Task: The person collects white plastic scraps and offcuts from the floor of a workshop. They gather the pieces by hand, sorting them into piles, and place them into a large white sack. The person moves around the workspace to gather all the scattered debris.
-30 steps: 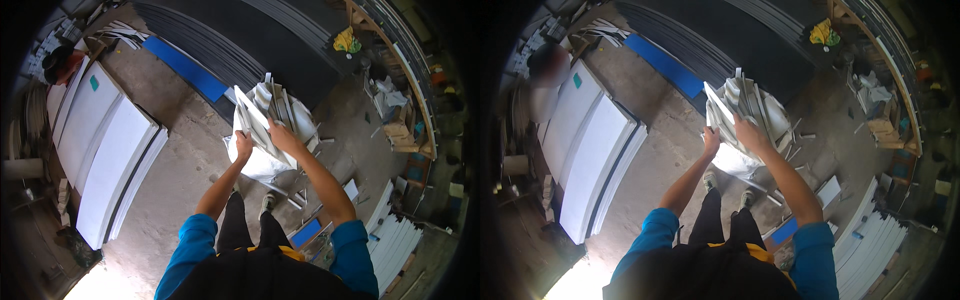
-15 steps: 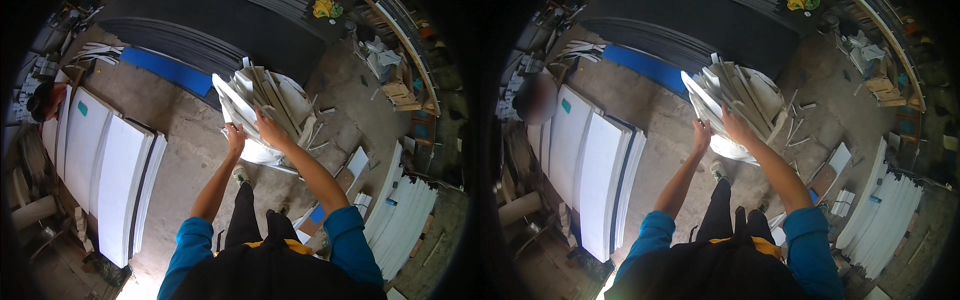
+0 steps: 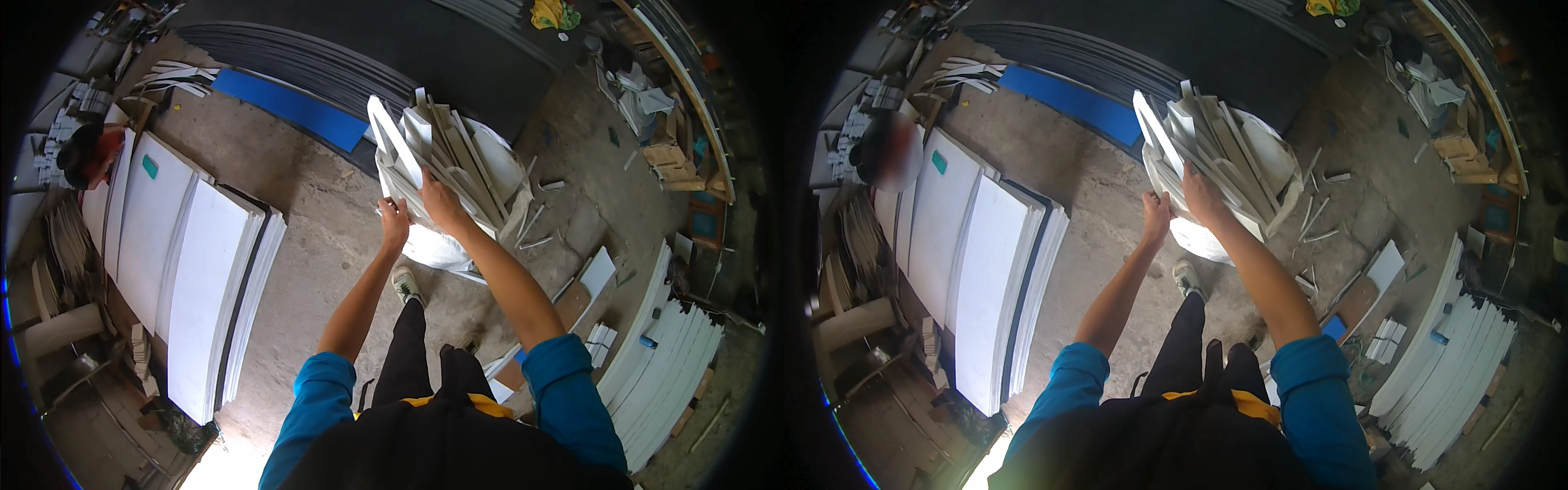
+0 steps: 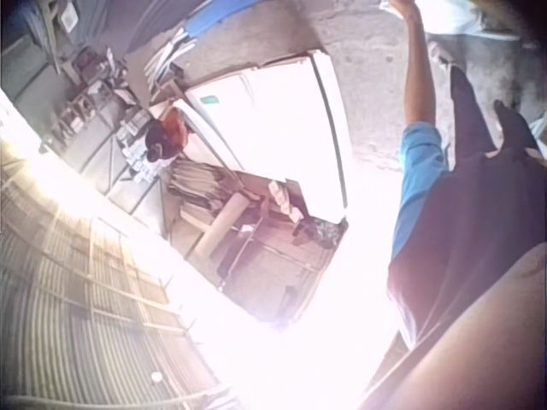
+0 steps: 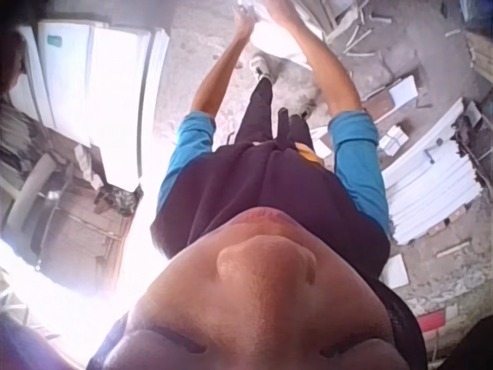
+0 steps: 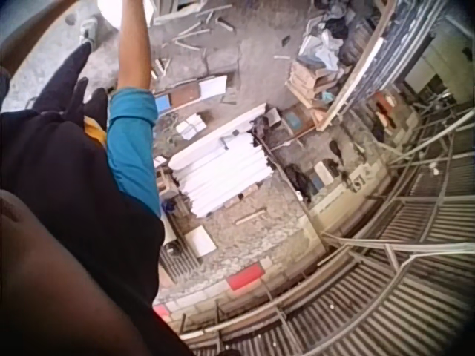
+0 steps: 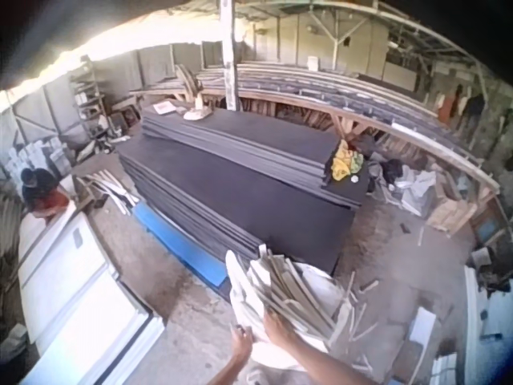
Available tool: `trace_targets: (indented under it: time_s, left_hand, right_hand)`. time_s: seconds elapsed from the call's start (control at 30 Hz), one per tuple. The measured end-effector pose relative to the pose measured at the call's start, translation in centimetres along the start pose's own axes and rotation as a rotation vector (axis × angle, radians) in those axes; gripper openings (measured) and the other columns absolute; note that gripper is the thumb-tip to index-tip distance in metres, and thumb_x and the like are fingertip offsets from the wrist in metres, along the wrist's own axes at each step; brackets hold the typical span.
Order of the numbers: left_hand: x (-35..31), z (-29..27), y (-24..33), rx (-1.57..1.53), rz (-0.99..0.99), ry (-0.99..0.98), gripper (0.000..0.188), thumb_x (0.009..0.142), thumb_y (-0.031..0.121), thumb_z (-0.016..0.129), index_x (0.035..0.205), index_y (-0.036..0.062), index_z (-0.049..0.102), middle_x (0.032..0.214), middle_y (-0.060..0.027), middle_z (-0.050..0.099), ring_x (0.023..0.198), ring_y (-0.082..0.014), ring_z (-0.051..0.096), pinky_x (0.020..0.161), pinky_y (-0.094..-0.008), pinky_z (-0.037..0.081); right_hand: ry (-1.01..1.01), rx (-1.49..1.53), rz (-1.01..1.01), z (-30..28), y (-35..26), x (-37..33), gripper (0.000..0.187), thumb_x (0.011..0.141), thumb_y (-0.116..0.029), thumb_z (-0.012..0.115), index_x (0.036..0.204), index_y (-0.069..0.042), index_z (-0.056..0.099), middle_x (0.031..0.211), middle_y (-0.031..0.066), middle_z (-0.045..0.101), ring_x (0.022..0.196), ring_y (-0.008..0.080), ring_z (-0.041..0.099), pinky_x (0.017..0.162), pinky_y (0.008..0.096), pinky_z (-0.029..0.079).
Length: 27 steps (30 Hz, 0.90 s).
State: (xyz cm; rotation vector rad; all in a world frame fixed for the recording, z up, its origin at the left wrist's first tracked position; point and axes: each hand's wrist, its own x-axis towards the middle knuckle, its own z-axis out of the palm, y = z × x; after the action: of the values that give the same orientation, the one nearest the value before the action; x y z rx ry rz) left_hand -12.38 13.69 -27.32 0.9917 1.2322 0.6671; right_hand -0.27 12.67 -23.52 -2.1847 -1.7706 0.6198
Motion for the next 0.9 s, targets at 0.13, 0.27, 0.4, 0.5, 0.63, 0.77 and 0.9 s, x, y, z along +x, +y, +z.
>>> trace_targets:
  time_s: [0.13, 0.27, 0.4, 0.5, 0.63, 0.77, 0.9]
  left_hand:
    - [-0.3, -0.1, 0.1, 0.048, 0.001, 0.019, 0.027, 0.089, 0.016, 0.041, 0.103, -0.0038, 0.029, 0.094, -0.0148, 0.049, 0.071, -0.0162, 0.054, 0.057, -0.0265, 0.048]
    - [0.1, 0.2, 1.7, 0.053, -0.096, -0.029, 0.050, 0.083, 0.032, 0.052, 0.107, -0.0055, 0.028, 0.097, -0.0195, 0.048, 0.076, -0.0206, 0.055, 0.057, -0.0280, 0.049]
    - [2.2, 1.2, 2.8, 0.299, -0.098, 0.042, 0.075, 0.071, 0.049, 0.061, 0.108, -0.0078, 0.027, 0.093, -0.0273, 0.050, 0.074, -0.0279, 0.057, 0.056, -0.0315, 0.048]
    - [3.0, 2.5, 3.0, 0.412, -0.103, 0.053, 0.077, 0.070, 0.049, 0.061, 0.109, -0.0070, 0.025, 0.094, -0.0331, 0.051, 0.084, -0.0379, 0.055, 0.071, -0.0378, 0.044]
    - [3.8, 4.4, 1.1, 0.469, -0.053, 0.186, 0.065, 0.075, 0.037, 0.059, 0.112, -0.0021, 0.022, 0.101, -0.0344, 0.048, 0.096, -0.0441, 0.049, 0.083, -0.0425, 0.039]
    - [0.8, 5.7, 2.3, 0.536, 0.088, 0.391, 0.073, 0.072, 0.029, 0.065, 0.121, 0.0008, 0.018, 0.123, -0.0261, 0.022, 0.114, -0.0395, 0.028, 0.089, -0.0467, 0.029]
    - [-4.9, 8.4, 3.1, 0.753, 0.478, 0.489, 0.070, 0.072, 0.026, 0.066, 0.122, 0.0021, 0.023, 0.125, -0.0202, 0.020, 0.116, -0.0343, 0.020, 0.093, -0.0470, 0.019]
  right_hand:
    - [-0.171, -0.130, 0.008, -0.3, 0.3, -0.8, 0.069, 0.078, -0.007, 0.049, 0.129, 0.010, 0.007, 0.067, 0.0231, 0.059, 0.061, 0.0357, 0.059, 0.054, 0.0398, 0.047]
    - [-0.270, -0.202, 0.071, 0.0, 0.2, -2.7, 0.080, 0.074, -0.004, 0.050, 0.130, 0.008, -0.007, 0.064, 0.0211, 0.059, 0.057, 0.0341, 0.059, 0.052, 0.0382, 0.047]
    - [-0.430, -0.099, 0.094, -1.6, -0.2, -3.4, 0.077, 0.073, 0.001, 0.046, 0.129, 0.009, -0.005, 0.072, 0.0247, 0.058, 0.066, 0.0344, 0.059, 0.060, 0.0376, 0.048]
    - [-0.269, 0.028, -0.017, -1.3, 1.5, -5.6, 0.063, 0.076, 0.004, 0.042, 0.129, 0.008, 0.008, 0.093, 0.0290, 0.053, 0.084, 0.0352, 0.056, 0.072, 0.0378, 0.046]
    - [0.125, 0.132, -0.243, -1.7, 1.9, -10.0, 0.041, 0.080, -0.001, 0.039, 0.121, 0.006, 0.033, 0.112, 0.0229, 0.047, 0.097, 0.0324, 0.051, 0.079, 0.0355, 0.045]
    - [0.256, 0.382, -0.049, -5.2, 4.0, -15.4, 0.038, 0.077, 0.005, 0.045, 0.114, -0.003, 0.042, 0.114, 0.0147, 0.047, 0.100, 0.0314, 0.050, 0.083, 0.0362, 0.043]
    - [0.278, 0.317, -0.064, -6.4, 8.6, -21.4, 0.036, 0.074, 0.008, 0.045, 0.108, -0.004, 0.048, 0.107, 0.0130, 0.050, 0.100, 0.0301, 0.049, 0.084, 0.0364, 0.043]
